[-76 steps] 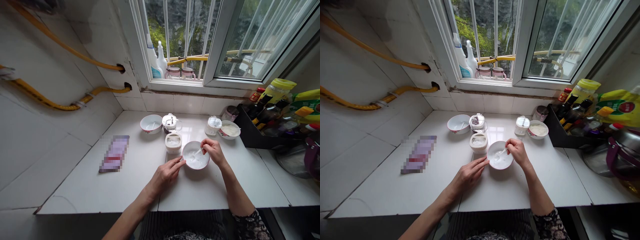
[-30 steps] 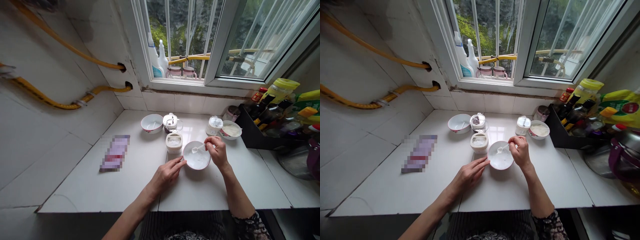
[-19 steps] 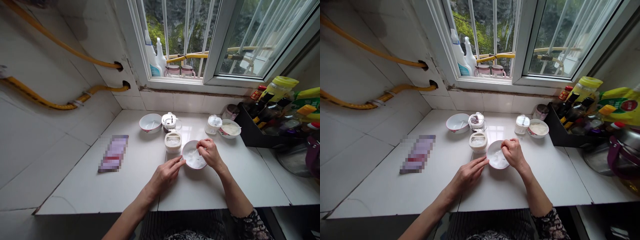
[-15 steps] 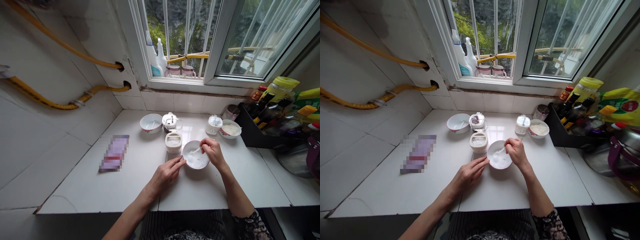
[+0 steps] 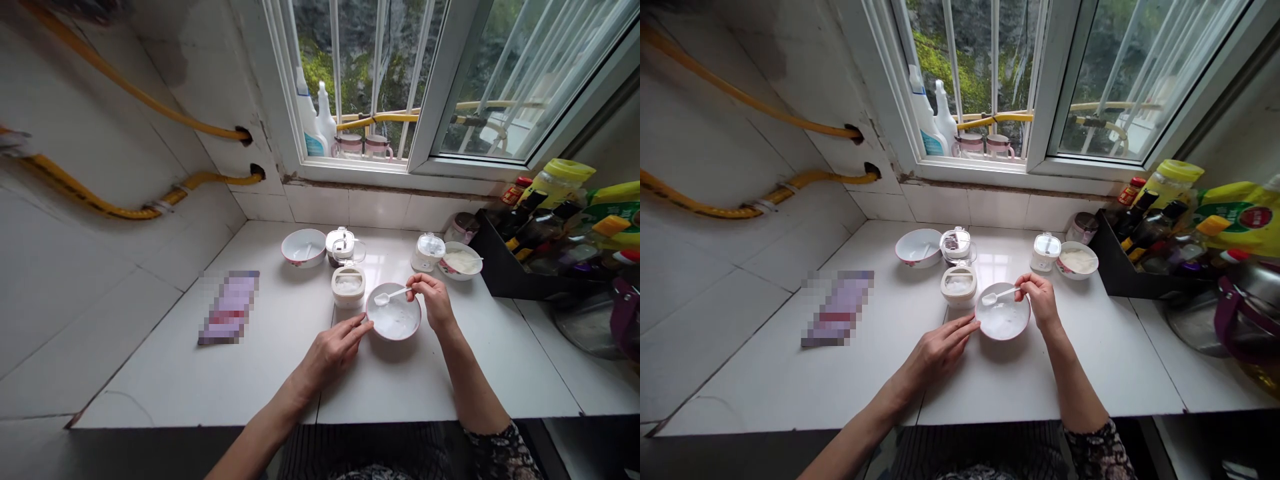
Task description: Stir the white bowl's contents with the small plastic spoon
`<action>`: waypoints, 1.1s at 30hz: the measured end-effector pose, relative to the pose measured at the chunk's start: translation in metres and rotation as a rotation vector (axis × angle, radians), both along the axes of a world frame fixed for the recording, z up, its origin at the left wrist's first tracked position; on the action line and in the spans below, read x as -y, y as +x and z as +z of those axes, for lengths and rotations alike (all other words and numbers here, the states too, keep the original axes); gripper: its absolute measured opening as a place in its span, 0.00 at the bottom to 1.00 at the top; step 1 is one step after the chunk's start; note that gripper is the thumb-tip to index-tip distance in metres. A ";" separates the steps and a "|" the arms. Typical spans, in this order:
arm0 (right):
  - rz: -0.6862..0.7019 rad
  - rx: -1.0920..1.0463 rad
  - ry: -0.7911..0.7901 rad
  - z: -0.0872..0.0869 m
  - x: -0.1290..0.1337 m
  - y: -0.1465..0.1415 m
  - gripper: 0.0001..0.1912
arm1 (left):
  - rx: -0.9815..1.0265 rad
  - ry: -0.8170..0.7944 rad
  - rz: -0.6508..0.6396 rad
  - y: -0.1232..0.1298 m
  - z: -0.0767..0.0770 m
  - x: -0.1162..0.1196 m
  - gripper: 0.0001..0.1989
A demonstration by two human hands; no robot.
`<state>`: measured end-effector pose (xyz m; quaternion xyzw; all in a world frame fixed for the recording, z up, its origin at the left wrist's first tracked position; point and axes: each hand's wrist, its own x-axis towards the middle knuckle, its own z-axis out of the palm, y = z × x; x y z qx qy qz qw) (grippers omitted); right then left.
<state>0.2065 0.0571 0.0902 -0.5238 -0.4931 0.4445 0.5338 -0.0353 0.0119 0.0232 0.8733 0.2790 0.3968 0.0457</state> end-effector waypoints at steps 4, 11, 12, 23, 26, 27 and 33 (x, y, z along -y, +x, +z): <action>-0.016 -0.012 0.116 0.000 0.002 -0.016 0.07 | 0.002 0.000 0.003 0.000 -0.001 0.000 0.22; 0.028 0.559 0.639 -0.001 0.011 -0.043 0.07 | 0.002 -0.012 0.009 0.000 -0.003 0.000 0.22; 0.043 0.630 0.713 -0.001 0.011 -0.043 0.08 | -0.001 -0.014 0.011 0.000 -0.003 0.000 0.22; -0.084 0.541 0.386 0.004 0.013 0.007 0.09 | -0.003 -0.033 -0.005 -0.002 -0.003 0.000 0.24; -0.035 0.628 0.351 0.002 0.011 0.011 0.09 | -0.003 -0.034 -0.006 -0.002 -0.002 0.000 0.24; -0.003 0.650 0.342 0.002 0.011 0.010 0.10 | -0.004 -0.036 -0.006 -0.002 -0.002 0.000 0.24; 0.148 0.622 0.269 0.003 0.013 -0.003 0.11 | 0.005 -0.032 -0.001 -0.003 -0.004 0.000 0.25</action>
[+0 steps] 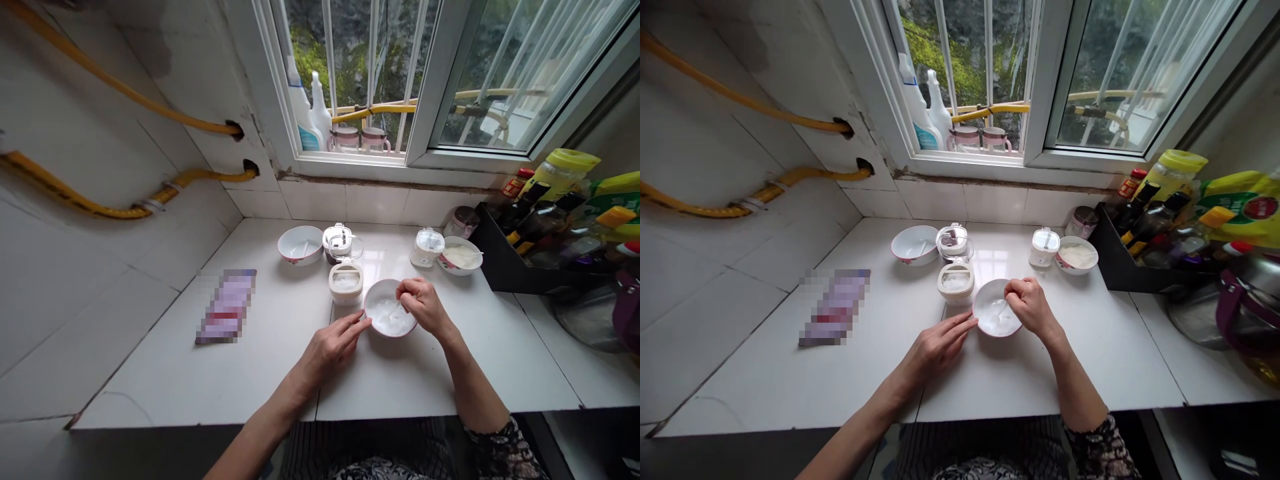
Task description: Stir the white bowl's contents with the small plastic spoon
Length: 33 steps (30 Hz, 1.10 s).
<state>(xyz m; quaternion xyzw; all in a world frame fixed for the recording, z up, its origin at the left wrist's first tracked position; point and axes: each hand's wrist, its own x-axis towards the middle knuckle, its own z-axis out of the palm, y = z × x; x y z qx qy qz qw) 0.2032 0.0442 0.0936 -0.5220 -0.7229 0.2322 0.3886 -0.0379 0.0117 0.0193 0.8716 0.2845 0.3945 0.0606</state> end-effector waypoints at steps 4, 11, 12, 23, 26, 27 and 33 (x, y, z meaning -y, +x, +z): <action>-0.069 -0.206 -0.161 0.002 -0.001 0.003 0.08 | -0.009 0.001 -0.004 0.000 0.001 0.000 0.24; -0.104 -0.517 -0.321 0.003 -0.007 0.009 0.06 | -0.009 0.016 -0.004 0.001 0.003 0.000 0.24; -0.100 -0.542 -0.330 0.003 -0.007 0.010 0.06 | -0.006 0.020 -0.005 0.001 0.003 0.000 0.24; -0.084 -0.626 -0.146 0.001 -0.009 -0.017 0.06 | -0.006 0.028 0.005 0.003 0.004 0.000 0.21; -0.097 -0.428 0.089 0.000 -0.006 -0.032 0.06 | -0.003 0.036 0.011 0.003 0.003 0.000 0.21; -0.089 -0.320 0.192 -0.001 -0.005 -0.035 0.05 | -0.005 0.038 0.013 0.003 0.003 0.000 0.21; 0.072 0.088 0.590 -0.001 -0.001 -0.037 0.11 | -0.007 0.032 0.020 0.002 0.003 0.000 0.22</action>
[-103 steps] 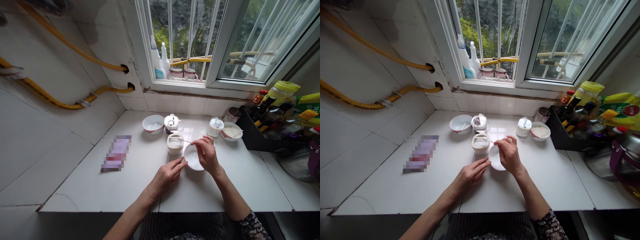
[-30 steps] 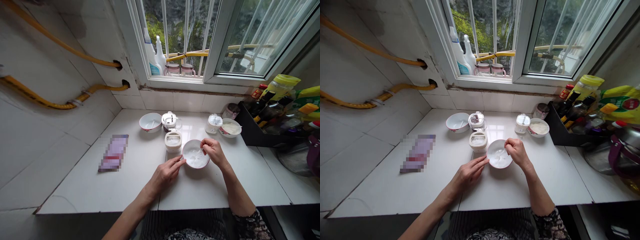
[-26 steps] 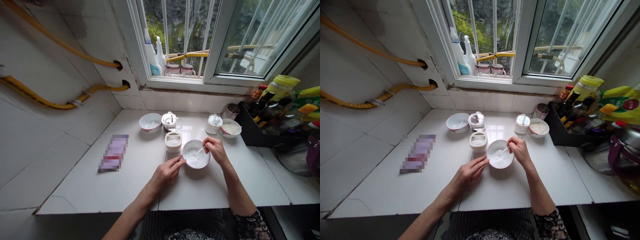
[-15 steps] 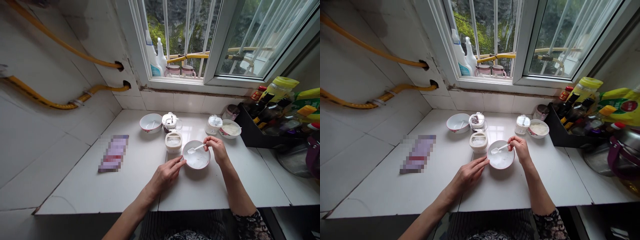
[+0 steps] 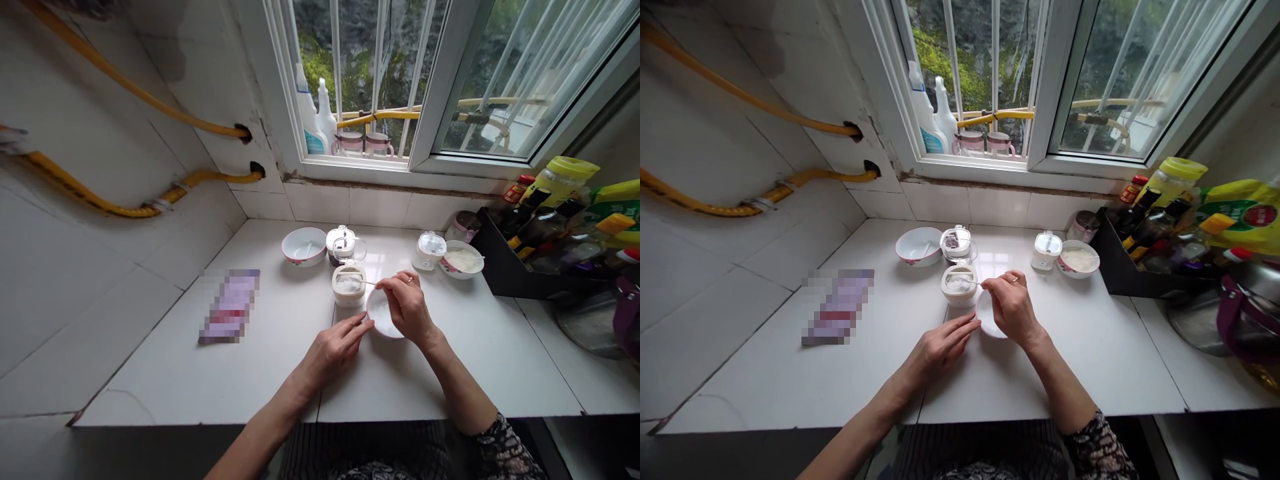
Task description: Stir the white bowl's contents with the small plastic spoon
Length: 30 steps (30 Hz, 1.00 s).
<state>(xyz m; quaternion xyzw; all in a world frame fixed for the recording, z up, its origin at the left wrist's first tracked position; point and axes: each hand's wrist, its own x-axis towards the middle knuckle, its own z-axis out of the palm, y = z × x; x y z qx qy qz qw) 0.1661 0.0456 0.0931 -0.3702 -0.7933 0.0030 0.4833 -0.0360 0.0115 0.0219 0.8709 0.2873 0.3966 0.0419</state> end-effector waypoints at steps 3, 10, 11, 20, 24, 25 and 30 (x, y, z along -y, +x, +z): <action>-0.079 -0.141 -0.036 0.003 0.003 0.010 0.10 | -0.005 -0.014 -0.013 0.000 0.001 0.000 0.22; -0.241 -0.119 -0.395 -0.004 0.000 0.039 0.10 | 0.008 -0.018 -0.019 -0.001 -0.002 0.000 0.23; -0.241 -0.090 -0.420 -0.005 -0.001 0.039 0.10 | 0.011 -0.018 -0.021 -0.001 -0.003 0.000 0.23; -0.122 -0.114 -0.621 -0.008 -0.001 0.026 0.10 | 0.012 -0.028 -0.027 -0.001 -0.005 0.000 0.24; -0.085 -0.318 -0.748 -0.006 -0.001 0.027 0.08 | 0.011 -0.020 -0.021 -0.001 -0.005 0.000 0.24; -0.079 -0.374 -0.788 -0.006 -0.001 0.028 0.08 | 0.010 -0.017 -0.020 -0.001 -0.004 0.000 0.23; -0.087 -0.524 -0.854 -0.004 -0.003 0.031 0.07 | 0.005 -0.005 -0.016 -0.001 -0.002 0.000 0.23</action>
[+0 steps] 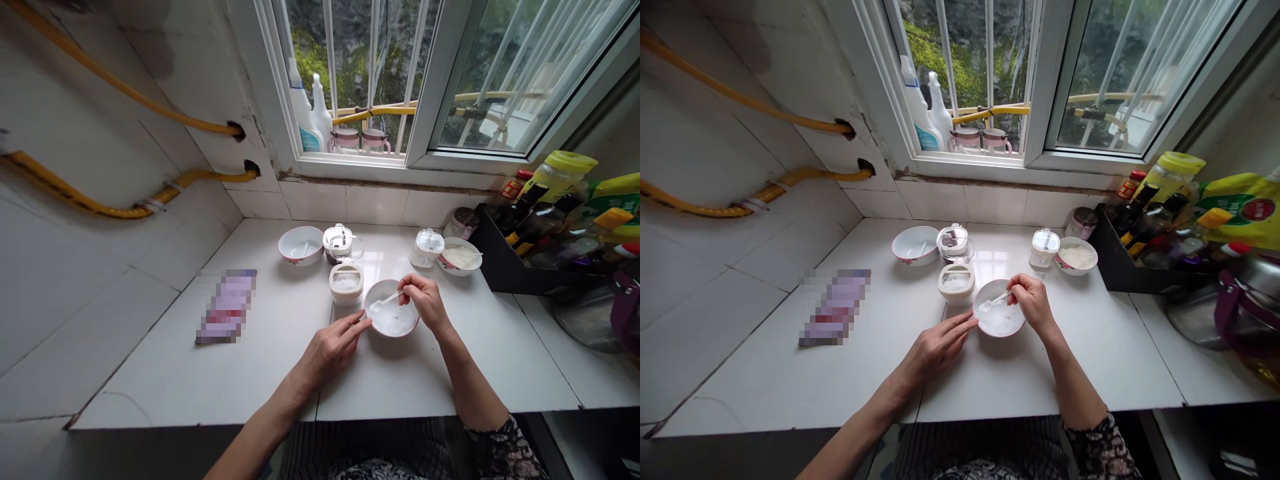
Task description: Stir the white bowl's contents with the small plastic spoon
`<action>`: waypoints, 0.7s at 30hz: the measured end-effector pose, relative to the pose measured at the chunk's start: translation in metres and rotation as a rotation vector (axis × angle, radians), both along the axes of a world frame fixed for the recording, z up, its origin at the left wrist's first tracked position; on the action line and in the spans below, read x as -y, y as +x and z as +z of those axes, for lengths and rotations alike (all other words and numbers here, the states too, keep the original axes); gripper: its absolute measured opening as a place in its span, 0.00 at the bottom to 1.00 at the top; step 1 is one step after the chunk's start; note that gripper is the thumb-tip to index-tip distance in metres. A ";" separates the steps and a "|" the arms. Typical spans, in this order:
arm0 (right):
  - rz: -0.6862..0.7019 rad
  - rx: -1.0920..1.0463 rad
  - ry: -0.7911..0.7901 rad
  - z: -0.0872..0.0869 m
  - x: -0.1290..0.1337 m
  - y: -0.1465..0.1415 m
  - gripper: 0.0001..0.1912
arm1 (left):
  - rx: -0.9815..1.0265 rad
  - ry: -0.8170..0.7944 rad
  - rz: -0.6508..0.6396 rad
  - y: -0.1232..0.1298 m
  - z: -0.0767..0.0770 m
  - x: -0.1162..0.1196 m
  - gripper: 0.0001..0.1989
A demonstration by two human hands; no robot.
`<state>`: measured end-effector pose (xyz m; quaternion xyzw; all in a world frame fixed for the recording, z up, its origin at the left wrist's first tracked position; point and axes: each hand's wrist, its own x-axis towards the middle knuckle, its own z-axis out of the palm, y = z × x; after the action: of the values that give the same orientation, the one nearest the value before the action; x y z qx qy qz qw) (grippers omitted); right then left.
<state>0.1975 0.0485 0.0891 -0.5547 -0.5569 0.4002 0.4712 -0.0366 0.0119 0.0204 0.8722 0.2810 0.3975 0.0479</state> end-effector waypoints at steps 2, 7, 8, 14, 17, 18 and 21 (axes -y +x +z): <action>-0.032 0.028 0.011 0.000 0.000 0.001 0.07 | -0.007 -0.003 -0.003 0.000 0.001 0.000 0.23; -0.030 0.057 0.005 -0.001 -0.001 0.001 0.08 | -0.022 -0.018 -0.005 -0.001 0.002 0.000 0.25; -0.020 0.072 0.016 -0.001 -0.001 0.001 0.08 | -0.020 -0.020 -0.003 -0.001 0.001 0.000 0.25; 0.090 0.331 0.179 -0.001 0.001 -0.004 0.09 | -0.012 -0.022 -0.002 -0.001 0.000 0.000 0.24; 0.105 0.259 0.126 0.000 0.002 -0.005 0.09 | -0.007 -0.010 -0.002 0.000 0.002 0.000 0.23; 0.095 0.204 0.092 0.000 0.002 -0.004 0.08 | -0.006 -0.006 -0.003 0.000 0.003 0.000 0.23; 0.053 0.027 0.000 0.000 0.000 0.001 0.07 | -0.007 0.002 -0.005 0.001 0.003 0.000 0.22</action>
<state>0.1986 0.0487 0.0895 -0.5449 -0.5778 0.4050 0.4530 -0.0359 0.0120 0.0235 0.8743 0.2785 0.3948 0.0471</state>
